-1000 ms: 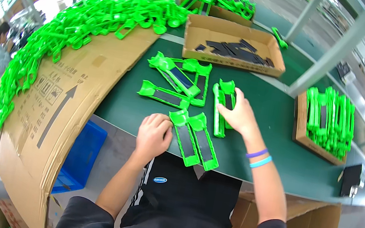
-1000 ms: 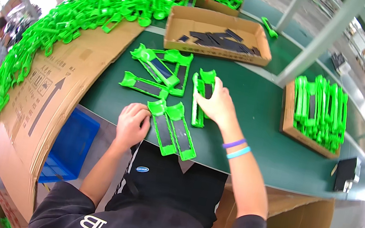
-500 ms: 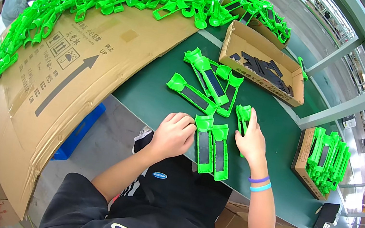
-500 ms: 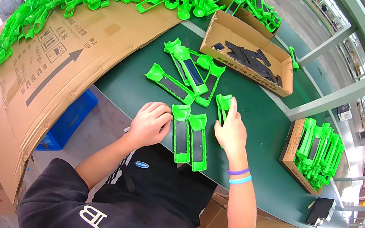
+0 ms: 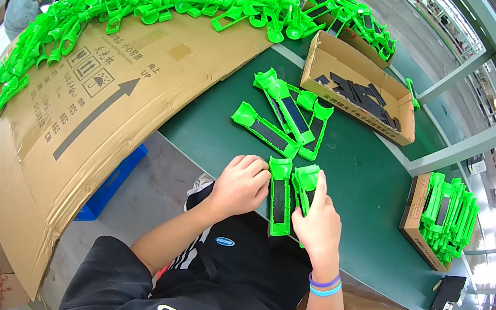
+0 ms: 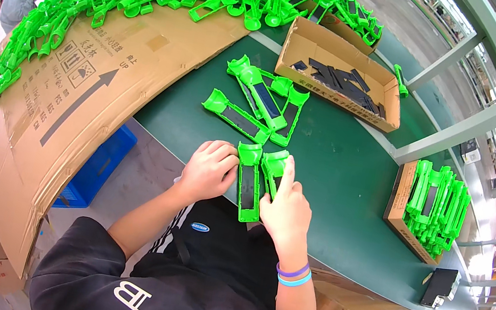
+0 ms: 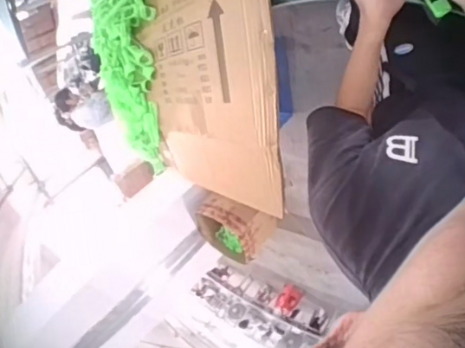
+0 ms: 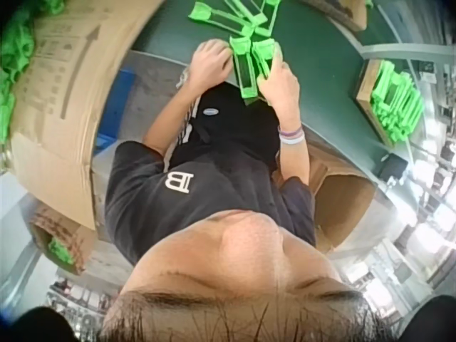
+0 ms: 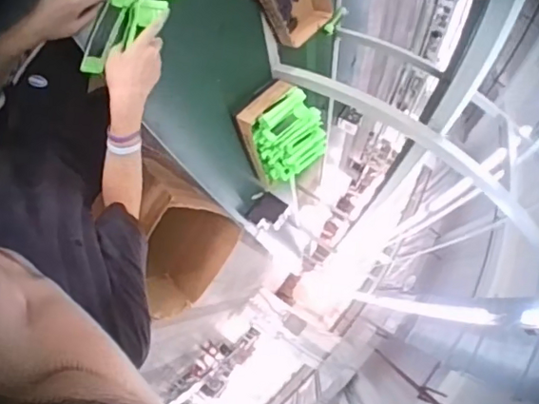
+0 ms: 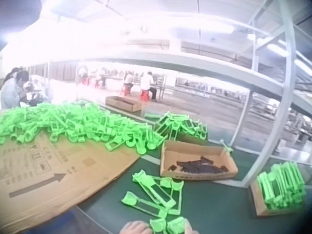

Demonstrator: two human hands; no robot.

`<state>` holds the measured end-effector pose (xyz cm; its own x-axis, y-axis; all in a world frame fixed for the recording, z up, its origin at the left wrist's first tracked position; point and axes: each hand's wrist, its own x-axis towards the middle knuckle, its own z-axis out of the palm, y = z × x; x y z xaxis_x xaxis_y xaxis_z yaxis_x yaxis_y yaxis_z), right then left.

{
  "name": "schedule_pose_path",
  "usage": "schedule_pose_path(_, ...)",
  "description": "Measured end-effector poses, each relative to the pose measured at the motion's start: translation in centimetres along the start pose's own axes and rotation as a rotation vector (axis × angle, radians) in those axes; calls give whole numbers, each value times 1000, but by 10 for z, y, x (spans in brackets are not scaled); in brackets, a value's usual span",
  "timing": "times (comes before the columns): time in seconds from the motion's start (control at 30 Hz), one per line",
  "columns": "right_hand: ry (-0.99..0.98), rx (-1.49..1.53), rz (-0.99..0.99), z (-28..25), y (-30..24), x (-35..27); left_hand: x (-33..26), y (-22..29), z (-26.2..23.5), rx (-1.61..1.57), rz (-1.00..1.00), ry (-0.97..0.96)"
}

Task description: The person assembles small black panels into green plastic frames by hand on a factory assembly line.

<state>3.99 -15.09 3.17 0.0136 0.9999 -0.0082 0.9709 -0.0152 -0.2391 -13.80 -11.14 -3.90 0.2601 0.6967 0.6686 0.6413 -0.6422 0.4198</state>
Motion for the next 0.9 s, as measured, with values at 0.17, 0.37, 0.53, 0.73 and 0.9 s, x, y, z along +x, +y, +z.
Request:
schedule_pose_path(0.17, 146, 292, -39, -7, -17, -2, -1, 1, -1, -23, 5, 9)
schedule_pose_path(0.37, -88, -72, -6, 4, -60, 1, -25, -17, -3, -670, -378, 467)
schedule_pose_path(0.53, -63, -106, -122, 4, -52, 9, -27, -18, -7, -719, -355, 378)
schedule_pose_path(0.73, 54, 54, -370, -20, -44, 32, -26, -18, -13, -662, -347, 383)
schedule_pose_path(0.9, 32, 114, -533, -41, -78, 100, -24, -14, -18, -603, -298, 350)
